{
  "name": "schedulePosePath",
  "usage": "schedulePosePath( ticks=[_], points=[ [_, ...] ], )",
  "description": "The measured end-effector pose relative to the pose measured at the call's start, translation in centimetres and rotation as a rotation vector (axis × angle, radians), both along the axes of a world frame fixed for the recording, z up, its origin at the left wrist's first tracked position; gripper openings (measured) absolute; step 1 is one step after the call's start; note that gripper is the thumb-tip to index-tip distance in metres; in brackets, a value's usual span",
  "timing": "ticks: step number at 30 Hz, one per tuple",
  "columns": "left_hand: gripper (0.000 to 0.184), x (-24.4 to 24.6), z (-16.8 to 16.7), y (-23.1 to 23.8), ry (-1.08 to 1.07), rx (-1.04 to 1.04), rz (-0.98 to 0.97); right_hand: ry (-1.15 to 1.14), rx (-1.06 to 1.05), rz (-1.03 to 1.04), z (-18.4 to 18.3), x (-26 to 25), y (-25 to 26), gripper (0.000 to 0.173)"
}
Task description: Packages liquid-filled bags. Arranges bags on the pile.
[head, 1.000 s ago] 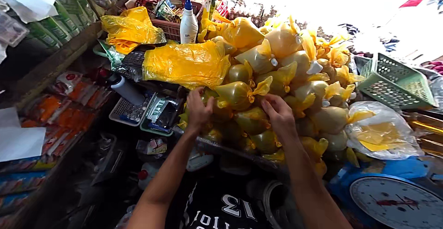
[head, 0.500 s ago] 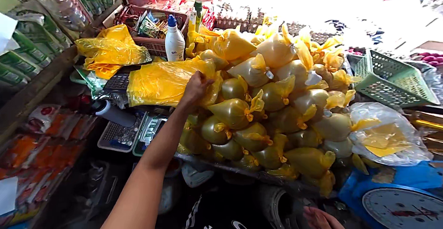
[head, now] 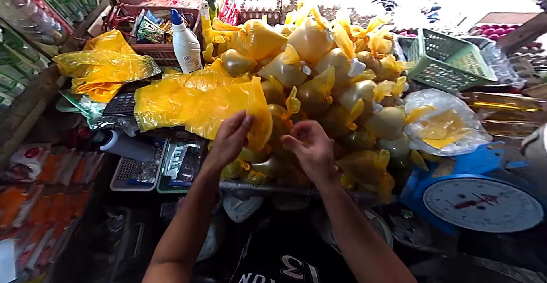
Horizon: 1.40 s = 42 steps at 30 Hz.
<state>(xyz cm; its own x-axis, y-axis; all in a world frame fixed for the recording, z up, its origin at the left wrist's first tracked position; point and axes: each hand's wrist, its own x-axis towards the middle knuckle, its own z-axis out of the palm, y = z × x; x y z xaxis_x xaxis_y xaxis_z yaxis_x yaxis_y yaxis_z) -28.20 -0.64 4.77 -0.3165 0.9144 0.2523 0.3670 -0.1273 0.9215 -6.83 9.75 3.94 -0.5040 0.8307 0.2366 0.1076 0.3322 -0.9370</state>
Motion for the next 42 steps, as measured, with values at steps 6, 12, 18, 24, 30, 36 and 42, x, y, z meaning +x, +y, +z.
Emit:
schedulePosePath(
  ticks=[6, 12, 18, 24, 30, 36, 42],
  points=[
    [0.039, 8.0, -1.8, -2.8, -0.399, 0.16, 0.091, -0.024, 0.036, 0.096, 1.9, -0.1, -2.8, 0.024],
    [0.031, 16.4, -2.0, -4.0, -0.11, 0.162, 0.311, -0.042, 0.112, 0.289, 1.1, 9.2, -4.7, 0.027],
    [0.018, 24.4, -4.1, -5.3, 0.035, 0.153, 0.319, 0.145, -0.057, 0.23, -1.0, 19.2, -4.3, 0.032],
    [0.033, 34.9, -5.4, -5.8, -1.083, 0.113, 0.21, -0.029, 0.162, -0.041, -2.7, 24.5, -6.0, 0.035],
    [0.025, 36.9, -6.2, -5.6, -1.322, -0.029, -0.17, 0.604, -0.819, -0.089, -5.3, 29.5, -5.1, 0.028],
    [0.073, 38.6, -6.4, -2.5, -1.258, 0.038, -0.288, 0.366, -0.549, 0.263, -6.2, 37.8, -4.3, 0.075],
    [0.074, 44.2, -11.4, 1.2, -0.019, -0.394, -0.223, -0.49, 0.17, -0.566, -10.7, 42.4, -4.9, 0.067]
  ],
)
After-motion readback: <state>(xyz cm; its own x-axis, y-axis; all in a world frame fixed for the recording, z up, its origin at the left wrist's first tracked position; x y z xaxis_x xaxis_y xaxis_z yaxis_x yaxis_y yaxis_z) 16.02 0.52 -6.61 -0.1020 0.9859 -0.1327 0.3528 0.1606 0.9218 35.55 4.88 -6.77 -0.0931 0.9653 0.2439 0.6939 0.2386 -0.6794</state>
